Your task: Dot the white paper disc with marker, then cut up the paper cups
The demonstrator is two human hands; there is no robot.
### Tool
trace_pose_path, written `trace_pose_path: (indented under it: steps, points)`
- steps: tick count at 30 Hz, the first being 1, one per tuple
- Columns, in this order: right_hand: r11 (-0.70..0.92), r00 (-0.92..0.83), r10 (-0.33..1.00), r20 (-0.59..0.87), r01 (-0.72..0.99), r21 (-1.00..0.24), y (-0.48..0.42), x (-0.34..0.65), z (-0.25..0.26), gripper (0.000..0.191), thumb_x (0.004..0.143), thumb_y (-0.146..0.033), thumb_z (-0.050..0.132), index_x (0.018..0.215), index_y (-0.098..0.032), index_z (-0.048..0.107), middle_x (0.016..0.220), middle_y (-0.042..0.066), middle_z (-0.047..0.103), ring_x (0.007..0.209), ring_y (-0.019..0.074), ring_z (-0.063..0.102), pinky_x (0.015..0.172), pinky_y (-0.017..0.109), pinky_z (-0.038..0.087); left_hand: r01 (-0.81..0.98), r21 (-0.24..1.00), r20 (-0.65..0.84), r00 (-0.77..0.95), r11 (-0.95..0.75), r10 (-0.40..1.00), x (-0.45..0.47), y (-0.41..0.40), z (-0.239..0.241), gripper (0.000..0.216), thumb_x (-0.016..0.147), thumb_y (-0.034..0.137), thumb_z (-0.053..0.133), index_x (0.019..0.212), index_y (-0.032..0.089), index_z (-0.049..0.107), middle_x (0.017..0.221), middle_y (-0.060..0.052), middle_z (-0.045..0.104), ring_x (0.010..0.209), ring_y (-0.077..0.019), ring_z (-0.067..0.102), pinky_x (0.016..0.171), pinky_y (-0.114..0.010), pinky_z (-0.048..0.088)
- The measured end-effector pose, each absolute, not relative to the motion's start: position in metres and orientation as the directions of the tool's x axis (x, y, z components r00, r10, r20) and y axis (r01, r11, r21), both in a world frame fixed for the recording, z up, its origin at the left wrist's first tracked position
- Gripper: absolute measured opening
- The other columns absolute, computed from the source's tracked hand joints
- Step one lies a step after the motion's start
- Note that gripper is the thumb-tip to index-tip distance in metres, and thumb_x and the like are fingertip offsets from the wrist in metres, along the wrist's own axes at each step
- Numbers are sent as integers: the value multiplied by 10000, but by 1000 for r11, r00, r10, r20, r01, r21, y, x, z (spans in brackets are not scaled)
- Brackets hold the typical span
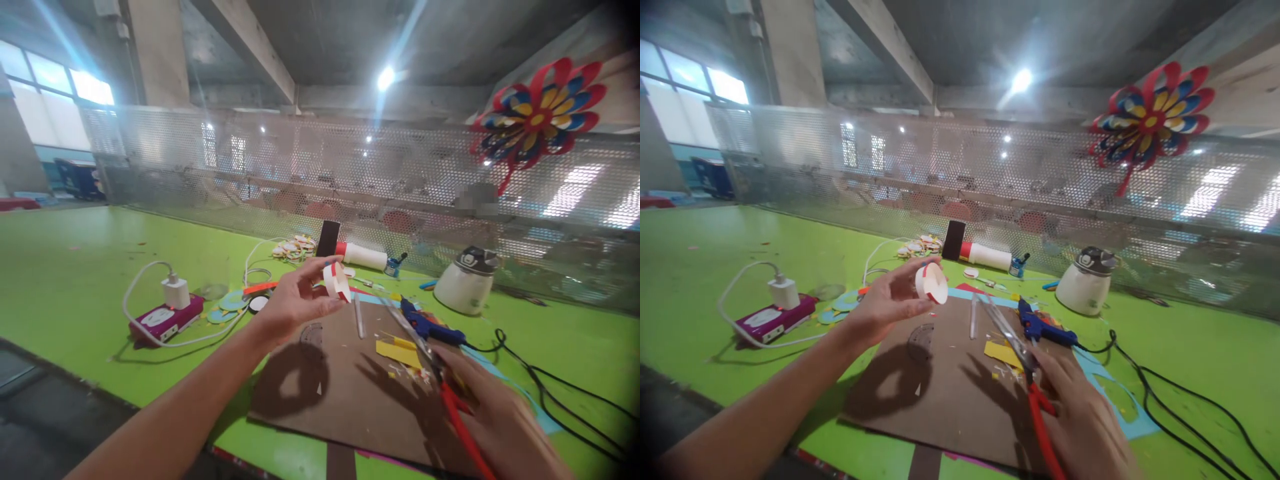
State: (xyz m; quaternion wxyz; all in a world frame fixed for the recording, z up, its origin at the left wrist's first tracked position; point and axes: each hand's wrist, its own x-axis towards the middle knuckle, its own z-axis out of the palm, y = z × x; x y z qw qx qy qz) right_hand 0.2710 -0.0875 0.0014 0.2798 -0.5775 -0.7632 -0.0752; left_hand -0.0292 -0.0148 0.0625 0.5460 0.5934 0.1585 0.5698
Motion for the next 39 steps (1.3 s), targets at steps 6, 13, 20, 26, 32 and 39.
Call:
trace_pose_path:
  steps: [6, 13, 20, 26, 32, 39]
  points:
    - [437, -225, 765, 604, 869, -230, -89, 272, -11, 413, 851, -422, 616, 1180, -177, 659, 1163, 95, 736, 1010, 275, 720, 779, 285, 597, -246, 814, 575, 212, -527, 790, -27, -10, 60, 541, 670, 204, 793, 1186, 182, 632, 1227, -94, 514, 948, -168, 625, 814, -330, 595]
    - [525, -342, 711, 615, 840, -139, -106, 249, 0, 300, 899, -261, 524, 1170, -214, 642, 1035, 65, 760, 887, 186, 745, 749, 218, 587, 36, 775, 620, 152, -631, 770, -22, -6, 49, 555, 732, 227, 764, 1238, 142, 552, 1247, -133, 580, 1007, -190, 638, 945, -387, 559]
    - [521, -411, 679, 608, 854, -5, -108, 246, 10, 402, 864, -199, 515, 1258, -205, 599, 1081, 93, 741, 897, 183, 745, 672, 198, 599, 101, 749, 629, 203, -655, 751, -17, -6, 40, 605, 783, 203, 723, 1337, 161, 483, 1224, -134, 600, 872, -155, 682, 870, -368, 597]
    - [478, -392, 673, 627, 878, 37, -110, 235, 15, 354, 871, -194, 451, 1176, -176, 629, 886, 84, 723, 694, 179, 727, 558, 241, 591, 176, 610, 735, 238, -772, 635, -12, -8, 36, 564, 806, 129, 678, 1338, 223, 515, 1212, -87, 539, 978, -151, 641, 872, -306, 606]
    - [495, -404, 667, 626, 868, 34, -110, 234, 12, 334, 884, -201, 451, 1184, -191, 598, 839, 63, 692, 644, 168, 691, 536, 255, 568, 276, 550, 760, 226, -788, 609, -13, -8, 36, 543, 789, 85, 664, 1298, 224, 533, 1209, -74, 535, 1003, -154, 625, 883, -300, 603]
    - [503, -406, 685, 605, 864, 10, -111, 233, 11, 346, 883, -182, 454, 1205, -207, 577, 898, 64, 710, 693, 168, 705, 571, 251, 571, 201, 674, 676, 220, -711, 703, -10, -10, 36, 550, 777, 122, 682, 1302, 203, 539, 1212, -90, 597, 978, -164, 659, 902, -324, 592]
